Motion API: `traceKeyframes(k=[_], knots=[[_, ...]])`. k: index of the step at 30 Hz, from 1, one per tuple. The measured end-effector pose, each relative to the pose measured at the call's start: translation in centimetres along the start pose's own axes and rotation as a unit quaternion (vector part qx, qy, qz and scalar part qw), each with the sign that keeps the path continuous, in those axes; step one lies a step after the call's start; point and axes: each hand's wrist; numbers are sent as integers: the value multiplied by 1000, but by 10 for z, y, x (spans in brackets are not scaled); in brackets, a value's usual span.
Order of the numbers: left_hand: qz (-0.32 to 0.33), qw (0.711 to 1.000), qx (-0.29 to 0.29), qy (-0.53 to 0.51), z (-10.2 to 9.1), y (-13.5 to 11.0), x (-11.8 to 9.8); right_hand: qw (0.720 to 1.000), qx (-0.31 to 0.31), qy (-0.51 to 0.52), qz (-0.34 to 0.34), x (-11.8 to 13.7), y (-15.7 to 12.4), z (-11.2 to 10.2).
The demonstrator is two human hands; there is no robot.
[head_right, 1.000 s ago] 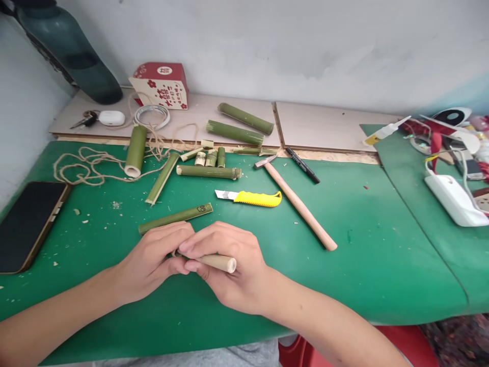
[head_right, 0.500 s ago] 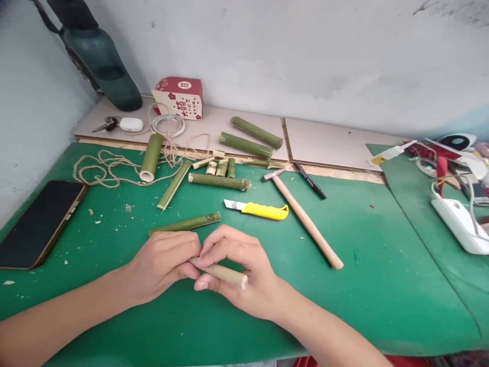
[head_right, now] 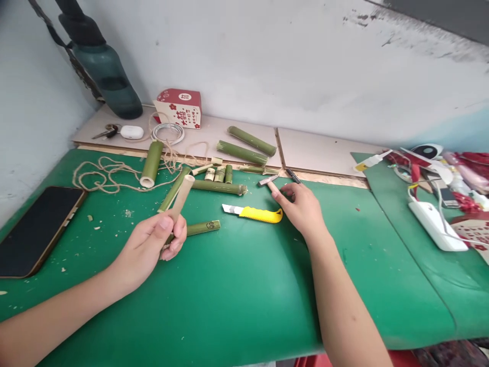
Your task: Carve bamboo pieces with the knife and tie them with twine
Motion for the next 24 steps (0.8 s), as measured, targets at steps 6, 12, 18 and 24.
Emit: traceKeyframes(k=[6,12,18,24], knots=[[-12,999,49,21,7,-6,5,998,46,-46,24,9,-3,5],[112,957,57,263,-2,-8,4,996,33,-85,22,3,-4,2],[187,883,9,430,-14,1,2,995,-78,31,-44,20,-19,-10],[215,849,-65,478,-27,11,0,955,-117,146,-230,60,-61,-8]])
Point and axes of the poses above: each hand's wrist, its own y-axis towards the middle knuckle, its own z-axis out of the palm, x = y × z, and after that the axes turned 5 degrees about y, right-handed
